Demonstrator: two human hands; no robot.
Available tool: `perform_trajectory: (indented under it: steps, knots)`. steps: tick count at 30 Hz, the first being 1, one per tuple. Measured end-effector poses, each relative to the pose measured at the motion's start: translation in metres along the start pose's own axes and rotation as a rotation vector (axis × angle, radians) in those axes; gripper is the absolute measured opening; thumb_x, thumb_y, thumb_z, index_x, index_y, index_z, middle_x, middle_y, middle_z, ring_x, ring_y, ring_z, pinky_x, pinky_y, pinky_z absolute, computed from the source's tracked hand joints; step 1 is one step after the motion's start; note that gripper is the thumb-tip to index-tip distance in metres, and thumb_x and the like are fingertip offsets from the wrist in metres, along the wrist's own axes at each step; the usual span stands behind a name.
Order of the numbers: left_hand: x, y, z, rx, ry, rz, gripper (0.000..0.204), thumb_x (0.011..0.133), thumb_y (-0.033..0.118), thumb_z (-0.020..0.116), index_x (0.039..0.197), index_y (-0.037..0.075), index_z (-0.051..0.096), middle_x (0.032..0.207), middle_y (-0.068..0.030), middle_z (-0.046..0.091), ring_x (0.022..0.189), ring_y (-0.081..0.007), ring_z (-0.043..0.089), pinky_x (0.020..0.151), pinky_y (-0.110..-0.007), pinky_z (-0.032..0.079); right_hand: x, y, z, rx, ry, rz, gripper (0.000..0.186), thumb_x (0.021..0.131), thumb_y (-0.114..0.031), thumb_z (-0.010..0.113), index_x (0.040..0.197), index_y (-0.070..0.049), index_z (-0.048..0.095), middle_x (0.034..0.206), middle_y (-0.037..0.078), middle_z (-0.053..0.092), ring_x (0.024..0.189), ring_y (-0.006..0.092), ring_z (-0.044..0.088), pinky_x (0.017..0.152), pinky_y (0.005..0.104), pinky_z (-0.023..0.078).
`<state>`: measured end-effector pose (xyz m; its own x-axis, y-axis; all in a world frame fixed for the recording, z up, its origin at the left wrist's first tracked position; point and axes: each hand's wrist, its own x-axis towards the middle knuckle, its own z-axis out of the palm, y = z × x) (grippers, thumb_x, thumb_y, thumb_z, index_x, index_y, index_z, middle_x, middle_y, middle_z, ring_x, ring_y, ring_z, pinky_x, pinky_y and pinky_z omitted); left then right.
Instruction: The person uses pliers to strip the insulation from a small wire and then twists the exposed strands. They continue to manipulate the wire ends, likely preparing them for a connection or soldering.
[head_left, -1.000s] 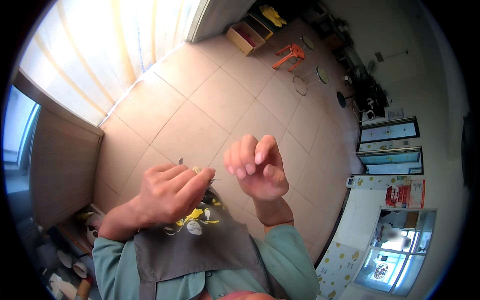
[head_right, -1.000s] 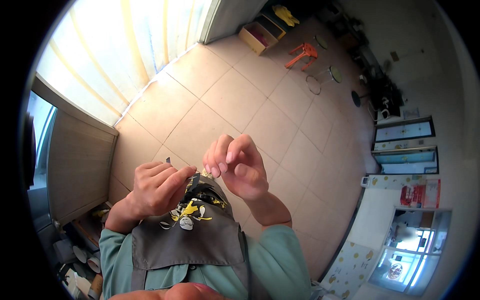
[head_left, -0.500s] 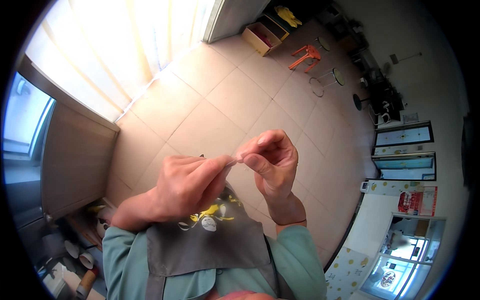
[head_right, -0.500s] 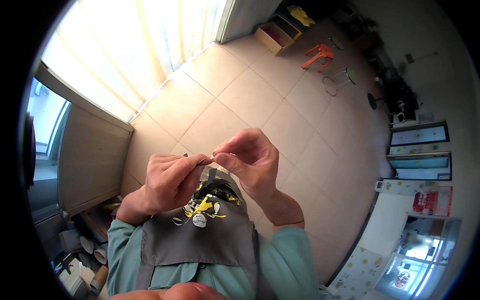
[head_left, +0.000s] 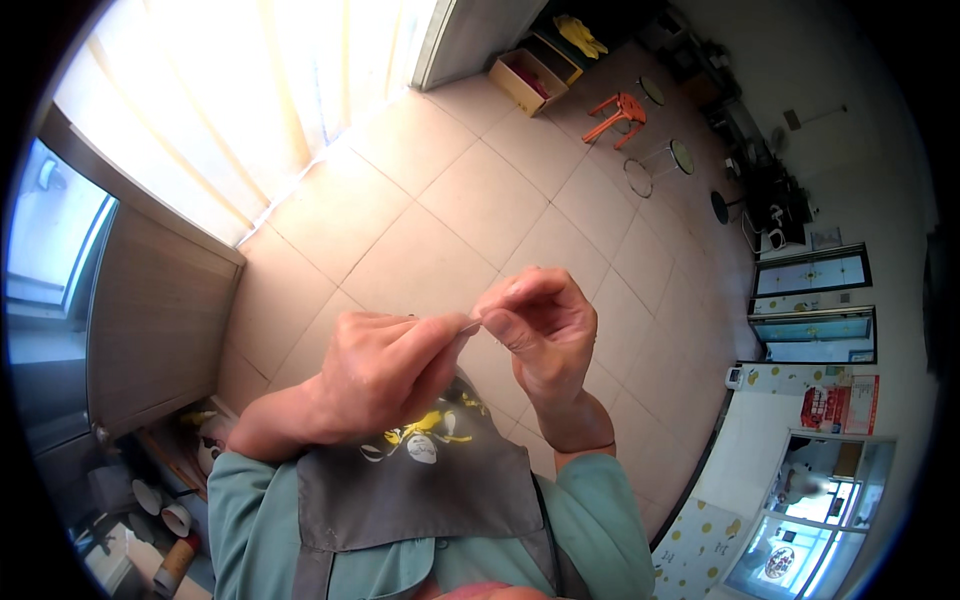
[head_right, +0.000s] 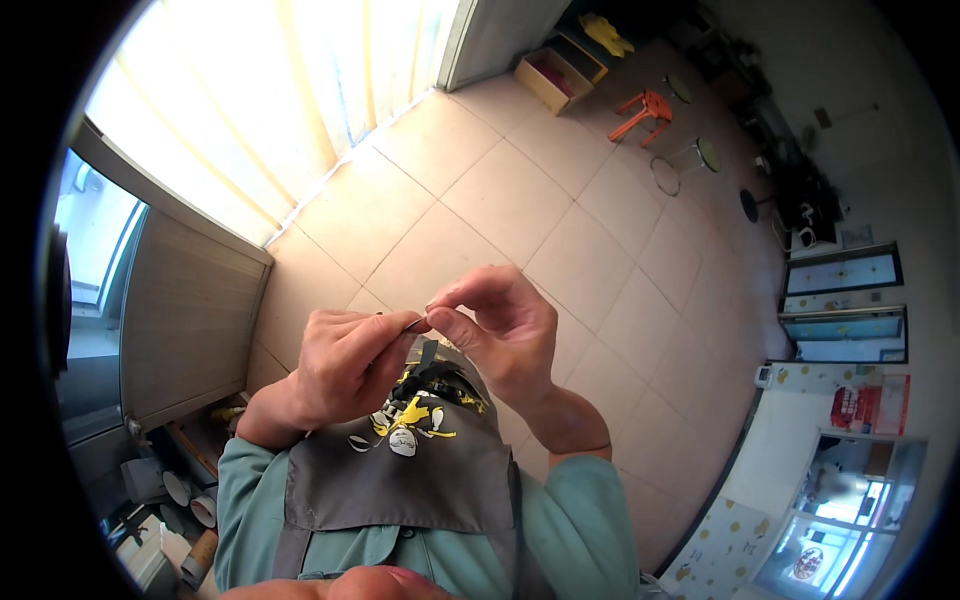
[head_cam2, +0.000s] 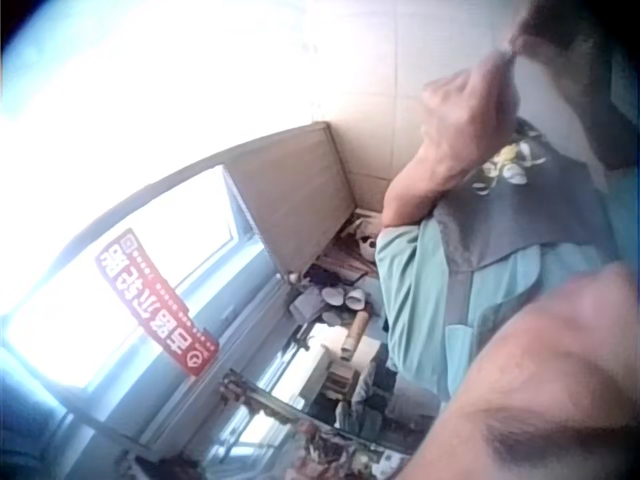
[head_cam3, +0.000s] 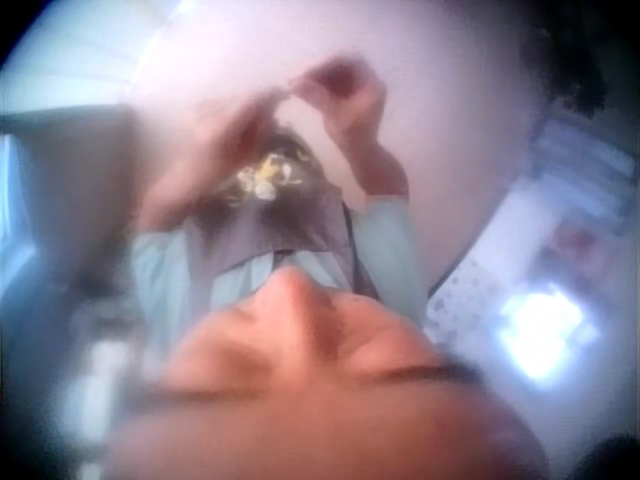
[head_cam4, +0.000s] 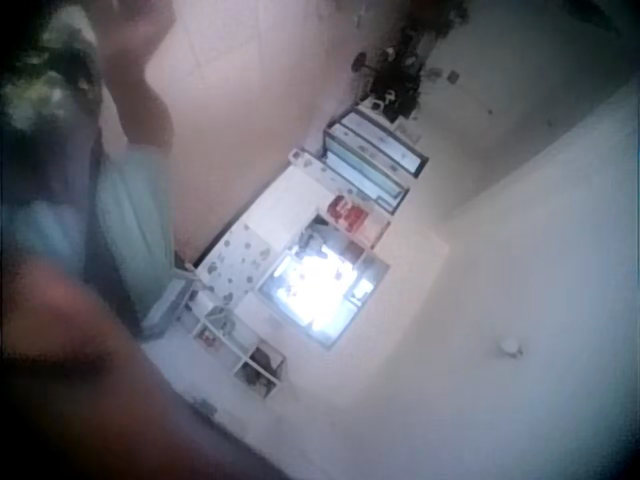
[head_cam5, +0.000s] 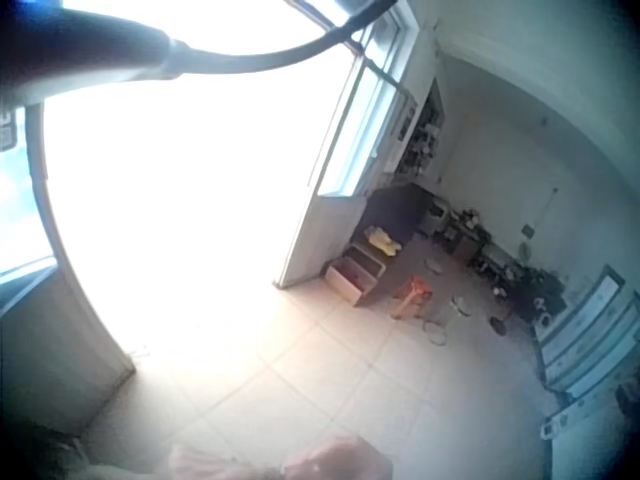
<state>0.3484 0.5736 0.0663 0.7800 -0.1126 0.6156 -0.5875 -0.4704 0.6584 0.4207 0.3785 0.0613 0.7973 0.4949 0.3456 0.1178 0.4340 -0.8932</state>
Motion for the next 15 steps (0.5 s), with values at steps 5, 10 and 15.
perform_trajectory:
  steps: [5,10,15]
  knots:
    - [-0.002,-0.006,-0.002,-0.072,-0.031,-0.009,0.022,0.086,-0.007,0.07,0.107,0.0,0.069,0.067,-0.0106,0.062,0.054,-0.0264,0.064,0.049,-0.037,0.049,0.002,-0.009,0.009,-0.047,0.028,0.069,0.034,0.093,0.012,0.069,0.123,0.003,0.055,0.109,0.014,0.067,0.103,0.0178,0.066,0.093,0.0338,0.058]
    - [0.0,-0.001,-0.018,-0.405,-0.245,-0.267,0.013,0.098,0.0,0.061,0.109,-0.001,0.069,0.073,-0.0112,0.068,0.059,-0.0244,0.068,0.056,-0.034,0.053,0.001,-0.013,0.01,-0.019,0.016,0.097,0.036,0.094,0.009,0.07,0.125,0.002,0.053,0.109,0.013,0.067,0.102,0.0176,0.066,0.092,0.0331,0.056]
    - [-0.002,-0.001,-0.022,-0.538,-0.309,-0.349,0.015,0.103,0.006,0.057,0.109,-0.001,0.069,0.078,-0.0128,0.071,0.067,-0.0262,0.072,0.062,-0.035,0.055,-0.002,-0.017,0.014,-0.042,-0.005,0.129,0.034,0.095,0.008,0.07,0.124,0.002,0.053,0.108,0.012,0.066,0.101,0.0165,0.066,0.091,0.032,0.055]
